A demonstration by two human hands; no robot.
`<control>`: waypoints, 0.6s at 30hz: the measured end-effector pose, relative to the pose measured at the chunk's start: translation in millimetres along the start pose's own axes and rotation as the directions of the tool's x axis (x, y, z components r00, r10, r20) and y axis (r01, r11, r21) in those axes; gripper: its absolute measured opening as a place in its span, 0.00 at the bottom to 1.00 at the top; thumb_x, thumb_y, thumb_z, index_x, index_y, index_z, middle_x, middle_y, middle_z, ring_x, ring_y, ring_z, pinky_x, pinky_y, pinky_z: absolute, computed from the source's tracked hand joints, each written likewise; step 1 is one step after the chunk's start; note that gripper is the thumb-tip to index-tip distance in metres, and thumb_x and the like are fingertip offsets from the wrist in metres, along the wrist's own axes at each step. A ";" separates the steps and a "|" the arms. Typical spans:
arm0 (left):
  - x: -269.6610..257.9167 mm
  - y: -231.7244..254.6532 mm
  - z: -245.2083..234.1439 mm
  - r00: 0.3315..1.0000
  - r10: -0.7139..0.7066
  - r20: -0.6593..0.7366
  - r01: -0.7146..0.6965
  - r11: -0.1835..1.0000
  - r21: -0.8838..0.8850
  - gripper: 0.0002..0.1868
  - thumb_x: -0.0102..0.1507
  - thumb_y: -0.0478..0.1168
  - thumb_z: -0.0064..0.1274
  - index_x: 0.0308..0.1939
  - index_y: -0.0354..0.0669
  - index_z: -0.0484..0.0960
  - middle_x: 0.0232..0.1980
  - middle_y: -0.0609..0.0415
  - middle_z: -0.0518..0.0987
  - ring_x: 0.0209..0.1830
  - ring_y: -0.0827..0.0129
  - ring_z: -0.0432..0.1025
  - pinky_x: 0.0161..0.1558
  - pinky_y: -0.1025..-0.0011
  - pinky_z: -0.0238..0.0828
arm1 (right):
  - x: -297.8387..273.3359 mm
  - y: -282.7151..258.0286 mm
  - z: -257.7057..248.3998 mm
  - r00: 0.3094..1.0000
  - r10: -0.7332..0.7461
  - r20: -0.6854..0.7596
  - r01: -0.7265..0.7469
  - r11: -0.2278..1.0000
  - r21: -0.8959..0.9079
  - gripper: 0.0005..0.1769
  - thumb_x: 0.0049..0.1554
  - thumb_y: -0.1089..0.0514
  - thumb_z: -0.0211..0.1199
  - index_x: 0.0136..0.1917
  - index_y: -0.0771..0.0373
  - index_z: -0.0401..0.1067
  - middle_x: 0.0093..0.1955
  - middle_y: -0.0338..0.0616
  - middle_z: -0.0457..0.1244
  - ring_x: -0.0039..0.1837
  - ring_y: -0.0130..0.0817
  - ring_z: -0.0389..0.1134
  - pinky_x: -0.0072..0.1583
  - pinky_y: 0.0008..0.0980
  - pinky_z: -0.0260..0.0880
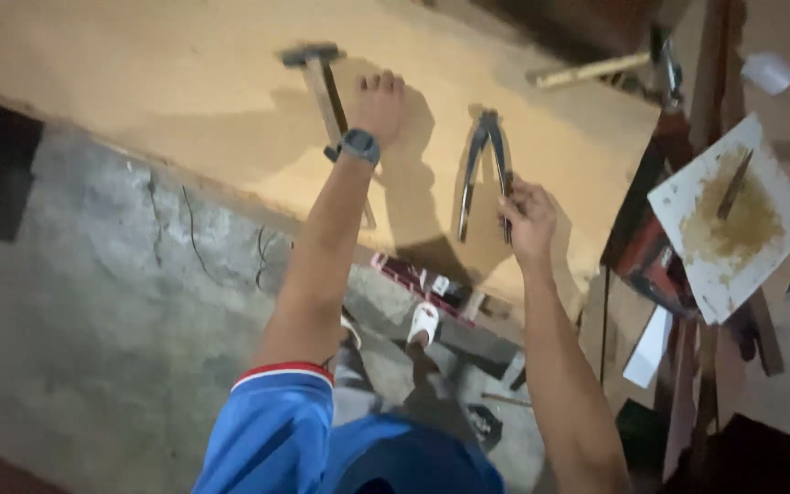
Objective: The person hammers nails into the edge of a wooden board using a hammer. They then use pliers to pull out the nails from the wood. The person repeats this process of hammering and removing nails along the board's edge.
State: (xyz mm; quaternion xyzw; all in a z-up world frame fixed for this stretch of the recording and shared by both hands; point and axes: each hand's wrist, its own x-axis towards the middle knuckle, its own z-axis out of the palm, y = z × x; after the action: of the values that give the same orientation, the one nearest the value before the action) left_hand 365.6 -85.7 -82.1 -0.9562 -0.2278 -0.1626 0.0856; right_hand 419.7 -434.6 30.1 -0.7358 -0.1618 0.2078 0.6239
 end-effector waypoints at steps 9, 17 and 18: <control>-216.4 101.2 -243.2 0.943 -0.228 0.244 0.328 0.773 -0.543 0.09 0.67 0.47 0.49 0.33 0.53 0.74 0.37 0.61 0.73 0.42 0.60 0.74 0.52 0.58 0.64 | 3.7 8.0 -18.0 0.982 0.095 0.163 -0.105 0.993 0.056 0.16 0.62 0.67 0.65 0.62 0.68 0.66 0.48 0.48 0.65 0.44 0.33 0.72 0.41 0.31 0.81; -271.3 159.1 -190.8 0.881 -0.474 0.017 0.446 0.816 -0.367 0.08 0.57 0.41 0.61 0.29 0.54 0.76 0.32 0.59 0.75 0.33 0.61 0.76 0.37 0.62 0.65 | 5.2 21.2 -24.8 0.972 0.016 0.233 -0.046 0.991 0.123 0.18 0.61 0.67 0.65 0.63 0.65 0.67 0.50 0.47 0.65 0.45 0.33 0.73 0.42 0.34 0.82; -266.6 160.8 -194.9 0.859 -0.511 0.012 0.480 0.799 -0.362 0.07 0.58 0.39 0.60 0.28 0.52 0.77 0.31 0.58 0.76 0.32 0.59 0.76 0.36 0.61 0.66 | 5.0 20.2 -25.8 0.971 0.001 0.238 -0.034 0.991 0.131 0.18 0.61 0.67 0.65 0.64 0.65 0.67 0.50 0.47 0.65 0.45 0.32 0.73 0.43 0.34 0.83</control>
State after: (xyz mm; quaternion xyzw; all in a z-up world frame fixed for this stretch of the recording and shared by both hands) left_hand 162.3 -382.5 -8.1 -0.8547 -0.4332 -0.2584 -0.1231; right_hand 436.7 -457.4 13.1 -0.6634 -0.2144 0.3103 0.6462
